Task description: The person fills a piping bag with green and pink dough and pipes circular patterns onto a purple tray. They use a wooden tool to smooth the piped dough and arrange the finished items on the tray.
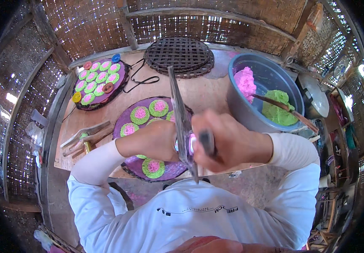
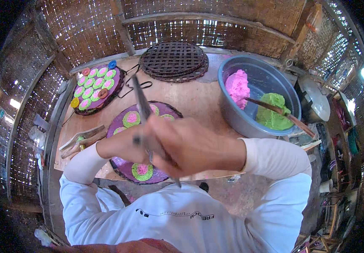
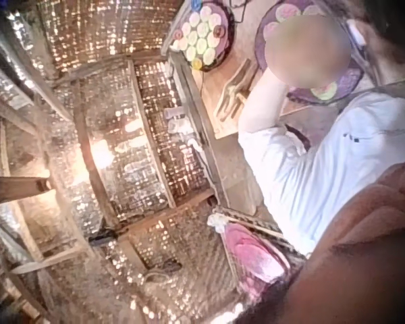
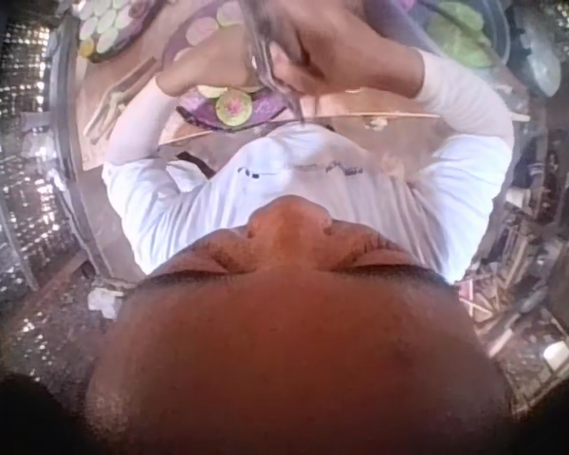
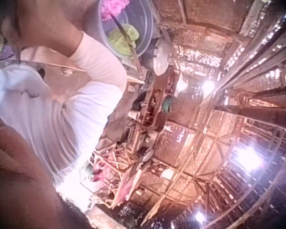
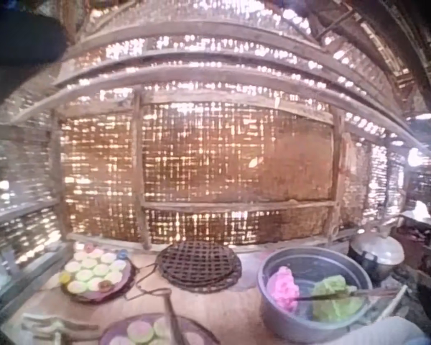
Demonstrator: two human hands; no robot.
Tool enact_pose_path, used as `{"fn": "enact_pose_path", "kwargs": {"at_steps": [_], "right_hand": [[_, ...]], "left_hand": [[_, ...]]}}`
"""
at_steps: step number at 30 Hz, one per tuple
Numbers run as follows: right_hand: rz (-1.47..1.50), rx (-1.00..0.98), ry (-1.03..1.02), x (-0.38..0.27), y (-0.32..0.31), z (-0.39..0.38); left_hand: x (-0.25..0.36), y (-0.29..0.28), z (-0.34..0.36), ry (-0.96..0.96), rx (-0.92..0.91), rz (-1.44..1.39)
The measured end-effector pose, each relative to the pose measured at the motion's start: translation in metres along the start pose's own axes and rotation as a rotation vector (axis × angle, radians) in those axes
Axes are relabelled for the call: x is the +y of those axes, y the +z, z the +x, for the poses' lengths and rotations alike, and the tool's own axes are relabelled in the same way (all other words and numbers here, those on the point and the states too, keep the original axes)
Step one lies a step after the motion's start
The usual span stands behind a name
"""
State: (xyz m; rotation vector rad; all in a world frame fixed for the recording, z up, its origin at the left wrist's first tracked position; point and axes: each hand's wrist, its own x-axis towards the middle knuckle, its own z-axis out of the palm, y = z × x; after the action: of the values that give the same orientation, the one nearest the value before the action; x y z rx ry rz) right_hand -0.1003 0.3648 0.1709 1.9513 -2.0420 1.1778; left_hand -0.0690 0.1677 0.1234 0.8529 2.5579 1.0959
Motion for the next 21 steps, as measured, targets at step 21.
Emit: {"fn": "enact_pose_path", "kwargs": {"at_steps": [21], "right_hand": [[1.331,1.339,0.073,0.165,-0.158,-0.083]], "left_hand": [[0.032,0.04,0.249,0.725,1.083,-0.742]]}}
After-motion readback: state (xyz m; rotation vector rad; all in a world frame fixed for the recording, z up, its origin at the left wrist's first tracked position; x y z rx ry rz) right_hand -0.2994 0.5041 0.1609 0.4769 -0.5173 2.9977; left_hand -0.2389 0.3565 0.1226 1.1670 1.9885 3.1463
